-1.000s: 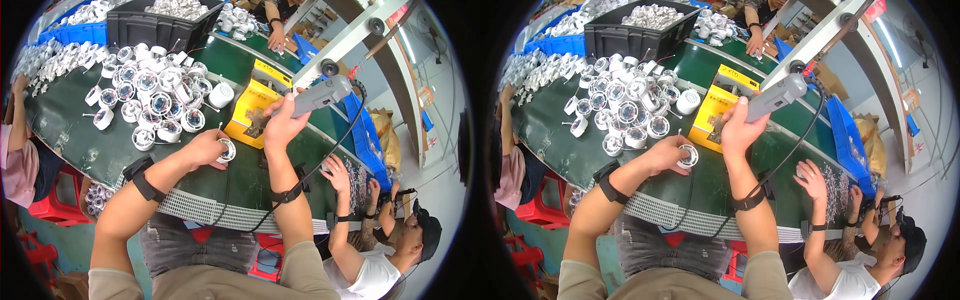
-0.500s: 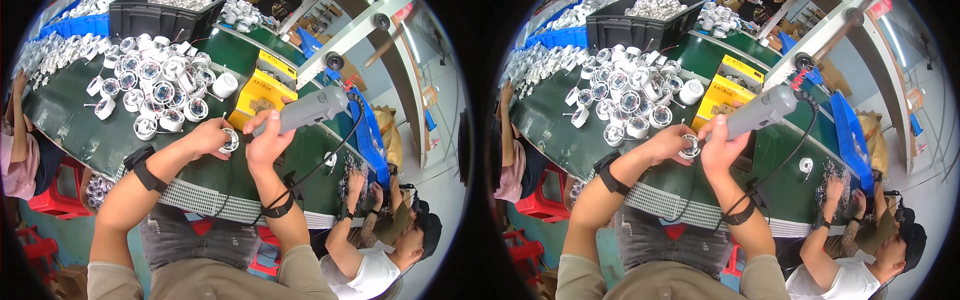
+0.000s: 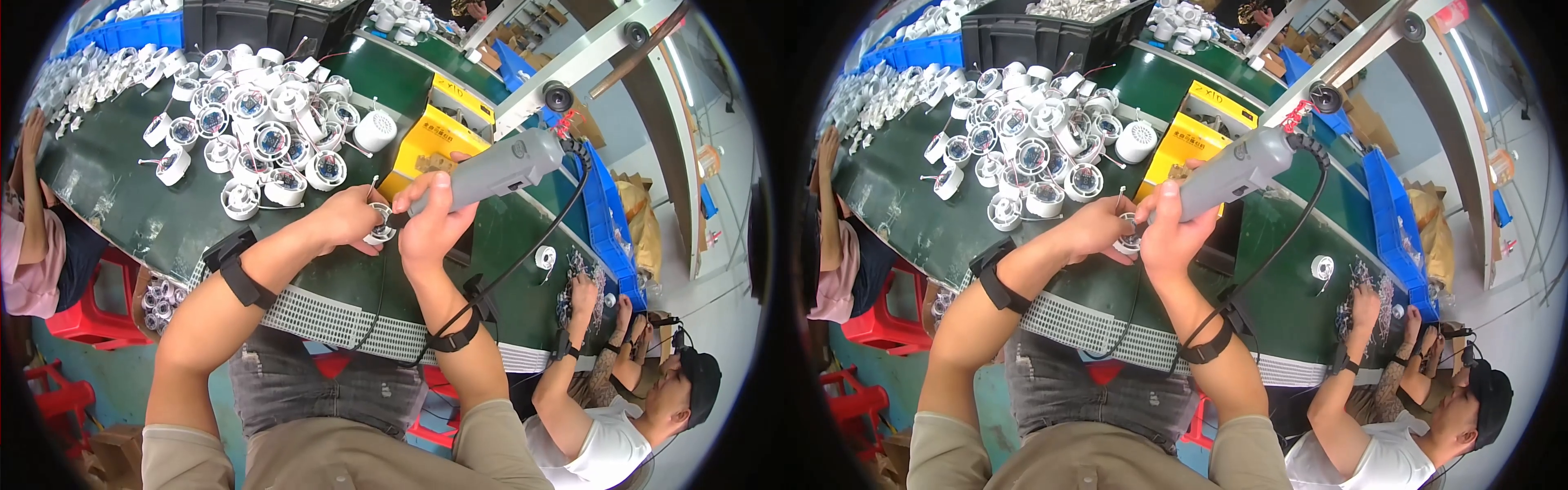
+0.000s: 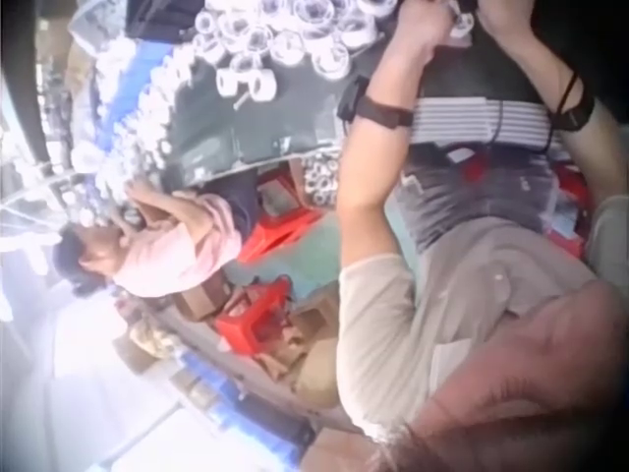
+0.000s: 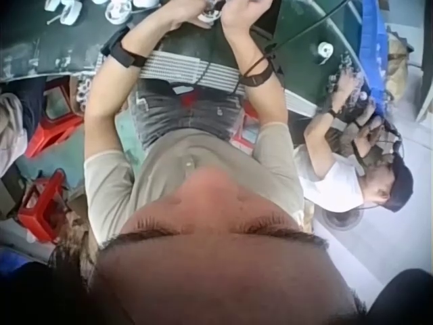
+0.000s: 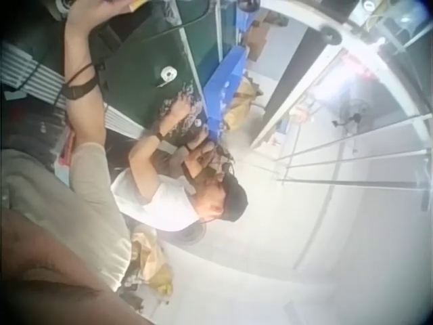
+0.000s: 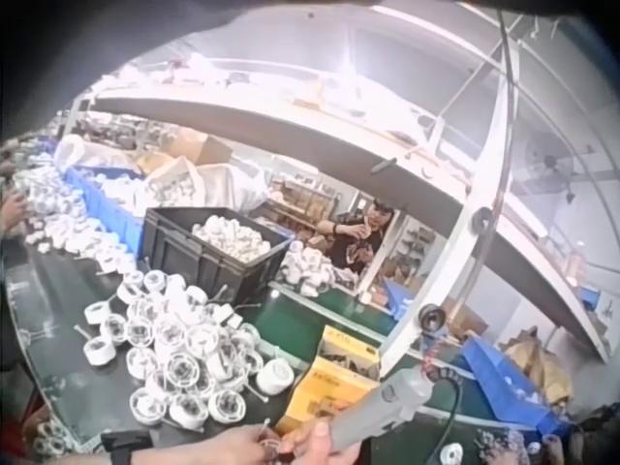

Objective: The person assembles camera components by inserting a circuit board into a white plastic housing and securing it with an electric screwdriver. This process is repeated for several units, handling each housing and circuit board one at a time at the workstation.

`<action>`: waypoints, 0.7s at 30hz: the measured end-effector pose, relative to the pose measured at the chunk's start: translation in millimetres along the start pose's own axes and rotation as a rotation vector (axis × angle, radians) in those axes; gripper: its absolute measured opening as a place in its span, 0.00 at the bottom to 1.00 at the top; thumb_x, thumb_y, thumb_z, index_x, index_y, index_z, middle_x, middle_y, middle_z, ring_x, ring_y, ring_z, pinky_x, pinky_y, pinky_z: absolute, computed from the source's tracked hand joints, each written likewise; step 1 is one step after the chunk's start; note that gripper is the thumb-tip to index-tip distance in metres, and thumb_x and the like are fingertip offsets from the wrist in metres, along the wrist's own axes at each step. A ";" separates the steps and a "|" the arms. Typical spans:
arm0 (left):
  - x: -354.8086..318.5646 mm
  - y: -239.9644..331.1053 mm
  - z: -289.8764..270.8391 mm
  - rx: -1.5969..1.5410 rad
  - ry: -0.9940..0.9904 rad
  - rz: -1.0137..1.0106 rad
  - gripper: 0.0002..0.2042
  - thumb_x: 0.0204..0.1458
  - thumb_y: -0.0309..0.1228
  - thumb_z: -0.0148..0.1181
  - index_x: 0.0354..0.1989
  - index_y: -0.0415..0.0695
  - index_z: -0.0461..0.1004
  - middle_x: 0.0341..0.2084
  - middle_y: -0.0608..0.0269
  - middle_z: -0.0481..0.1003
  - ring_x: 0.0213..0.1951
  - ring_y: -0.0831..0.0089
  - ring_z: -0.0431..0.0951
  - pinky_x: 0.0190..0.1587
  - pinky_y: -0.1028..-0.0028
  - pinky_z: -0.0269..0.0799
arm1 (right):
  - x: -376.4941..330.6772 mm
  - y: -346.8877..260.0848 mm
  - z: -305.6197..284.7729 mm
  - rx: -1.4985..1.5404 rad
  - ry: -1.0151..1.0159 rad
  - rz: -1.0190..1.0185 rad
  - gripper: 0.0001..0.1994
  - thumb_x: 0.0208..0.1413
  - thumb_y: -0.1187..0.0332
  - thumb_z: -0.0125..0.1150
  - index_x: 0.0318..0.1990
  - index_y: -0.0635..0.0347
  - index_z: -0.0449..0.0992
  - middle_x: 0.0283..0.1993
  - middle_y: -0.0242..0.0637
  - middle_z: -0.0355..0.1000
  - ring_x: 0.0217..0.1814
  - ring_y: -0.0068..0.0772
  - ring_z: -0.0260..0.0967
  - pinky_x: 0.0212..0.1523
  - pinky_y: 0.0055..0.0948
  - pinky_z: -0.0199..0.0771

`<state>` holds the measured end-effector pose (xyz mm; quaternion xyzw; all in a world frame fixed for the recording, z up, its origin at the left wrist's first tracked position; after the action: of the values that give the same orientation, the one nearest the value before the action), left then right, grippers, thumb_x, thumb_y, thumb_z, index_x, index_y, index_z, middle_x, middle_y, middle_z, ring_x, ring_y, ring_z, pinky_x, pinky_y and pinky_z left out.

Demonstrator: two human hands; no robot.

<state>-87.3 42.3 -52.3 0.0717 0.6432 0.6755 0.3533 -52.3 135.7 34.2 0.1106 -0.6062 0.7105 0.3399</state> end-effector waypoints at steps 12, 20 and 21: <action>-28.0 46.3 -15.7 0.826 0.268 0.474 0.13 0.48 0.25 0.53 0.42 0.36 0.74 0.36 0.41 0.77 0.43 0.50 0.78 0.43 0.59 0.75 | -6.5 -9.4 -21.6 0.089 -0.009 0.001 0.18 0.61 0.72 0.48 0.57 0.64 0.55 0.25 0.35 0.63 0.20 0.26 0.63 0.23 0.26 0.69; -56.5 144.4 -43.2 1.676 0.855 0.729 0.45 0.30 0.28 0.74 0.64 0.51 0.60 0.65 0.44 0.51 0.66 0.40 0.50 0.65 0.43 0.48 | 6.0 -18.1 -85.5 -0.045 0.220 0.049 0.16 0.58 0.73 0.55 0.53 0.64 0.63 0.27 0.32 0.66 0.20 0.20 0.63 0.22 0.22 0.67; -40.2 140.8 -35.8 1.814 0.784 0.790 0.44 0.29 0.27 0.74 0.63 0.47 0.62 0.64 0.45 0.56 0.65 0.42 0.53 0.66 0.47 0.49 | 7.4 -8.5 -87.2 -0.153 0.210 0.097 0.16 0.58 0.73 0.56 0.52 0.64 0.64 0.28 0.32 0.66 0.20 0.20 0.64 0.21 0.22 0.66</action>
<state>-131.6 1.0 85.8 0.2895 0.9061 -0.0138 -0.3083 -30.4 220.2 24.2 -0.0200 -0.6241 0.6855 0.3743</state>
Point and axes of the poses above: each hand's wrist, its own x-axis towards the middle knuckle, its own z-axis out of the palm, y = z × x, the point moved 7 cm from there along x, towards the middle knuckle
